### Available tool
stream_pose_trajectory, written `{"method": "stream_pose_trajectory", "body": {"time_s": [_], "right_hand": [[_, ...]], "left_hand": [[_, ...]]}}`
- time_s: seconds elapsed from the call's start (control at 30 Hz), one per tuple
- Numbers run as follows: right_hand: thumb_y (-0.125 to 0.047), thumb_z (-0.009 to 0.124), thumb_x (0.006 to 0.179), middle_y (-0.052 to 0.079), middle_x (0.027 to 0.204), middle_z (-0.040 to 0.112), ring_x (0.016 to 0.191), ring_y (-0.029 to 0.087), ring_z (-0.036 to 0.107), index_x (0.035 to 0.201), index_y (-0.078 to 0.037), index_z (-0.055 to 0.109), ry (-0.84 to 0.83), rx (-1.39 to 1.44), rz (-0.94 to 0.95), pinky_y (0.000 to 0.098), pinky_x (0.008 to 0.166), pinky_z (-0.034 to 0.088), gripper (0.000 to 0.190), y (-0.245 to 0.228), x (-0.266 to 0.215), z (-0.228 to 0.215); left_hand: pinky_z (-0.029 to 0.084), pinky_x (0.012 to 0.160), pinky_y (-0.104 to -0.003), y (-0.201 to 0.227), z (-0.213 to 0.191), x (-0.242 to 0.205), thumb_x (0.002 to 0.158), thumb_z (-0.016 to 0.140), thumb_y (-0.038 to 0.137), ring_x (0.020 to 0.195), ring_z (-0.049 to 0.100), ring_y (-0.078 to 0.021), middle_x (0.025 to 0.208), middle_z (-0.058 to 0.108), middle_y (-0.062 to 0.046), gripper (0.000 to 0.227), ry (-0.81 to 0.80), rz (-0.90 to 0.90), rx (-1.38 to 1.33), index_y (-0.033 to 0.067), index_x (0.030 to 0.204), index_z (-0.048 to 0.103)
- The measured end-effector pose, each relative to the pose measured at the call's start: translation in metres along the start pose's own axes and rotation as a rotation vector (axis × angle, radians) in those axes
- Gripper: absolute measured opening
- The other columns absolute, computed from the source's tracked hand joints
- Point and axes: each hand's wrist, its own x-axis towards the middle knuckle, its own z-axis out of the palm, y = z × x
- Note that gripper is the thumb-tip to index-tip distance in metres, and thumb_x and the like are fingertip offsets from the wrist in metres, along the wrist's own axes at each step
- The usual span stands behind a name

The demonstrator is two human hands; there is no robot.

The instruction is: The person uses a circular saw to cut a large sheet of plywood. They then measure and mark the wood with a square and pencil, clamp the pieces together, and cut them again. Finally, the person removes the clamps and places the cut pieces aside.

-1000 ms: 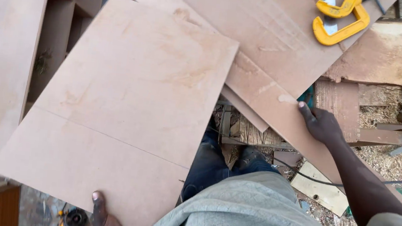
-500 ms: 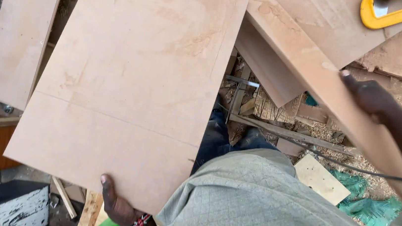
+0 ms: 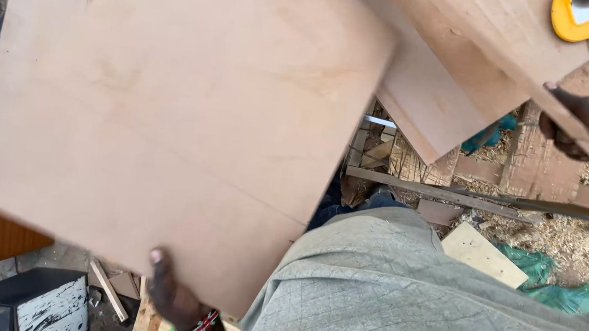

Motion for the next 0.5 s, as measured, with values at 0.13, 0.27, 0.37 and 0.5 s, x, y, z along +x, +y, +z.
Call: {"method": "stream_pose_trajectory", "body": {"time_s": [0.13, 0.27, 0.37, 0.5], "right_hand": [[-0.071, 0.039, 0.121, 0.043, 0.083, 0.066, 0.069, 0.044, 0.061, 0.083, 0.014, 0.064, 0.619, -0.492, 0.106, 0.0580, 0.074, 0.046, 0.097, -0.053, -0.044, 0.094], [-0.030, 0.028, 0.117, 0.012, 0.078, 0.070, 0.074, 0.026, 0.074, 0.160, -0.010, 0.040, 0.585, -1.486, -0.370, 0.0350, 0.064, 0.060, 0.049, 0.025, -0.019, 0.059], [-0.071, 0.016, 0.130, 0.025, 0.074, 0.059, 0.072, 0.042, 0.059, 0.069, -0.002, 0.048, 0.766, -0.761, 0.093, 0.0501, 0.073, 0.046, 0.097, -0.002, -0.058, 0.132], [-0.055, 0.040, 0.126, 0.012, 0.062, 0.044, 0.054, 0.028, 0.040, 0.067, -0.008, 0.043, 0.863, -0.554, -0.081, 0.0434, 0.053, 0.029, 0.075, 0.029, -0.054, 0.169]], "left_hand": [[0.058, 0.072, -0.028, -0.077, 0.013, 0.049, 0.094, 0.078, 0.023, 0.077, 0.060, -0.0030, 0.077, 0.058, 0.014, 0.014, -0.091, -0.146, -0.025, 0.0154, 0.083, 0.074], [0.035, 0.057, -0.026, -0.134, 0.060, 0.070, 0.097, 0.075, 0.032, 0.065, 0.041, -0.0029, 0.067, 0.040, 0.011, 0.030, -0.258, -0.211, 0.219, 0.0236, 0.070, 0.063], [0.064, 0.088, -0.042, -0.143, 0.125, 0.054, 0.078, 0.081, 0.040, 0.096, 0.071, -0.0200, 0.111, 0.075, -0.007, 0.053, -0.283, -0.476, 0.049, 0.0045, 0.117, 0.072], [0.059, 0.072, -0.041, -0.174, 0.191, 0.055, 0.073, 0.079, 0.052, 0.082, 0.063, -0.0206, 0.095, 0.061, -0.005, 0.056, -0.445, -0.558, 0.088, 0.0127, 0.104, 0.054]]}}
